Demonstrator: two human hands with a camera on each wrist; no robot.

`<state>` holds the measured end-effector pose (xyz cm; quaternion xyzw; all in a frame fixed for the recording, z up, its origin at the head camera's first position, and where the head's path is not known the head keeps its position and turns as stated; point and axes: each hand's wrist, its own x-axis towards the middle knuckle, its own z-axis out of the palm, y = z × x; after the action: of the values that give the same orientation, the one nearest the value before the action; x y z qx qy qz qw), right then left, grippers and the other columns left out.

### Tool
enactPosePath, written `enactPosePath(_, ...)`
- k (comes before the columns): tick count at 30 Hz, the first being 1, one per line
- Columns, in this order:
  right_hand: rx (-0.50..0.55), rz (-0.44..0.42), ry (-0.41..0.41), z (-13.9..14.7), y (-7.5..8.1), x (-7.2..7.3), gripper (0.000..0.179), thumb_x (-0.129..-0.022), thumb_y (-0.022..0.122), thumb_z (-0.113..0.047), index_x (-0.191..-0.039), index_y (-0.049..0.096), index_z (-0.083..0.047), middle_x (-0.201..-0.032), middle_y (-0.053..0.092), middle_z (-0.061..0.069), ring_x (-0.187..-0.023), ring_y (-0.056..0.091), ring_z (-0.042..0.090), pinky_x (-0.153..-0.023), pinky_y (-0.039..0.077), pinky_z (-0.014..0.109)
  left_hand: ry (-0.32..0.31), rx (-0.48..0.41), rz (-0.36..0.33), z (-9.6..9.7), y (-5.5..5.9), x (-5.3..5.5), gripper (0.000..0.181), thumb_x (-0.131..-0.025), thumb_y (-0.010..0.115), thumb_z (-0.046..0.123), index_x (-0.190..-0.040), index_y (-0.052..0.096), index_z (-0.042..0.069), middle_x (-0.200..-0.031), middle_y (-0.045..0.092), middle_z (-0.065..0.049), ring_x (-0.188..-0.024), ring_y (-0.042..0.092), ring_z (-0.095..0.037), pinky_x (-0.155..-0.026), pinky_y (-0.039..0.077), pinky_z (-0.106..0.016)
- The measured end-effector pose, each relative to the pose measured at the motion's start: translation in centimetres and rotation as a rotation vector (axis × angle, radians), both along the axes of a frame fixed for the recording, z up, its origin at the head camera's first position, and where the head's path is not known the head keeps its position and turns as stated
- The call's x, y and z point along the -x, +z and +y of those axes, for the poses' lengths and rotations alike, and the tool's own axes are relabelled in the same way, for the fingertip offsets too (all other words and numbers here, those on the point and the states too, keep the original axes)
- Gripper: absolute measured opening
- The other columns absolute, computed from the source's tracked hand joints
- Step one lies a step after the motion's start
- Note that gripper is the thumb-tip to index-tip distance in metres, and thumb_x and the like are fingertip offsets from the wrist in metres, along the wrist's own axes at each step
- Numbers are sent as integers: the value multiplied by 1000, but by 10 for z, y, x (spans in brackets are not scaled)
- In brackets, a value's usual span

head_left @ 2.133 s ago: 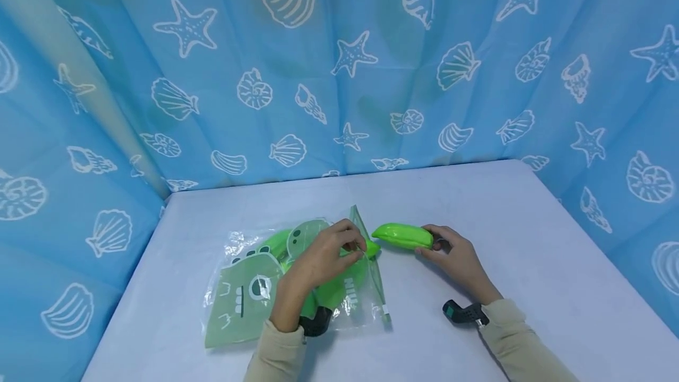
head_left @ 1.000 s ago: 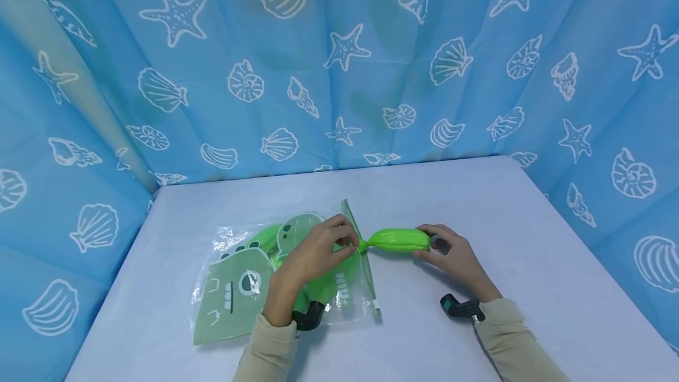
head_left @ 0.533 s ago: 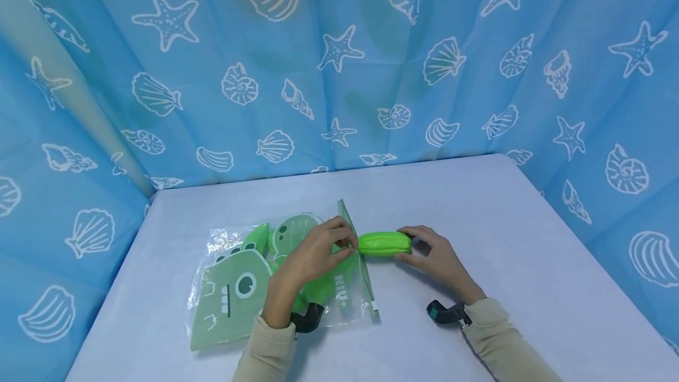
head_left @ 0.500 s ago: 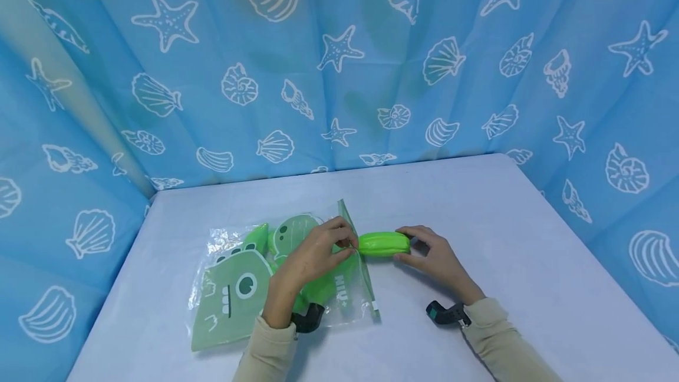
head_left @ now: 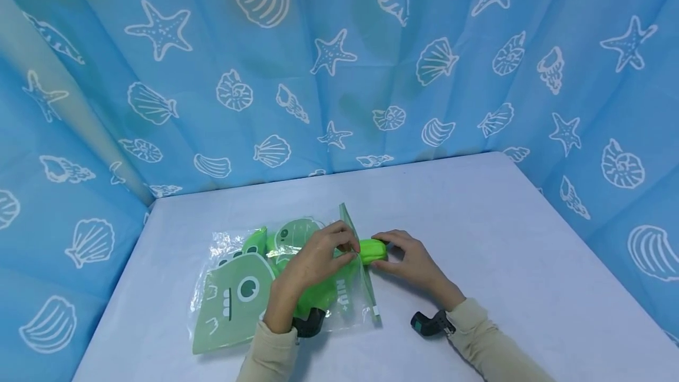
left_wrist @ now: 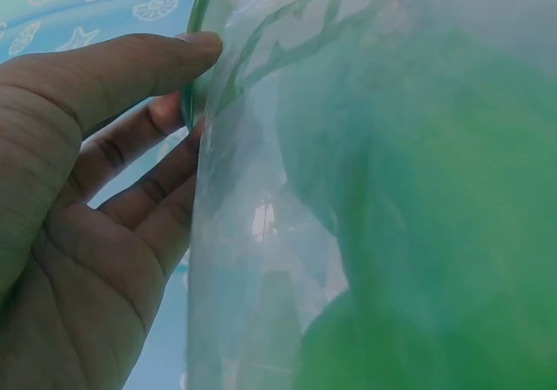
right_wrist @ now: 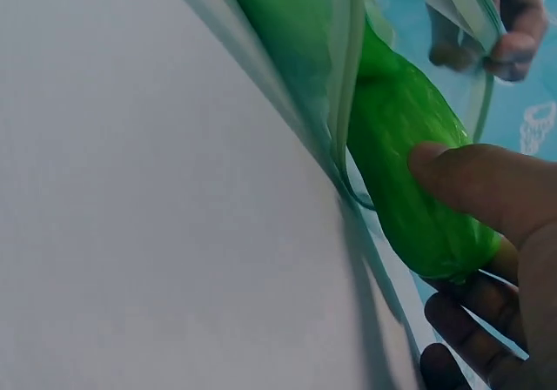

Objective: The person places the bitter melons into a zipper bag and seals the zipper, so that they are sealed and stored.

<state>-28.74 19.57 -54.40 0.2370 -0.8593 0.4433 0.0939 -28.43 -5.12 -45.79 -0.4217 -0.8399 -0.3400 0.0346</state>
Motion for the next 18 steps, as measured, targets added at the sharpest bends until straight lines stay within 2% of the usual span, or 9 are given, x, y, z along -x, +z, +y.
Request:
enactPosePath(9,54,0,-17,-19,2,-3,50,-82,85,-24,-126,64,-12,-116,64,1,-103,58,23,-87,52,45,26,7,-21,-2,2,-2,7,-91,72,2,-95,69,6,-103,58,-2,-89,64,-16,-79,57,-30)
enactPosePath(14,56,-22,-3,-30,0,-5,47,-84,83,-22,-127,65,-15,-118,63,-2,-109,57,21,-90,52,44,30,8,-27,-1,3,-2,6,-92,72,3,-96,69,7,-104,59,-2,-90,64,-15,-80,56,-28)
enactPosePath(18,55,0,22,-37,-3,-6,48,-84,84,-21,-128,66,-14,-124,61,-1,-115,55,21,-91,52,45,21,-5,-34,0,3,-2,6,-92,71,3,-97,70,6,-104,59,-2,-91,65,-17,-80,57,-31)
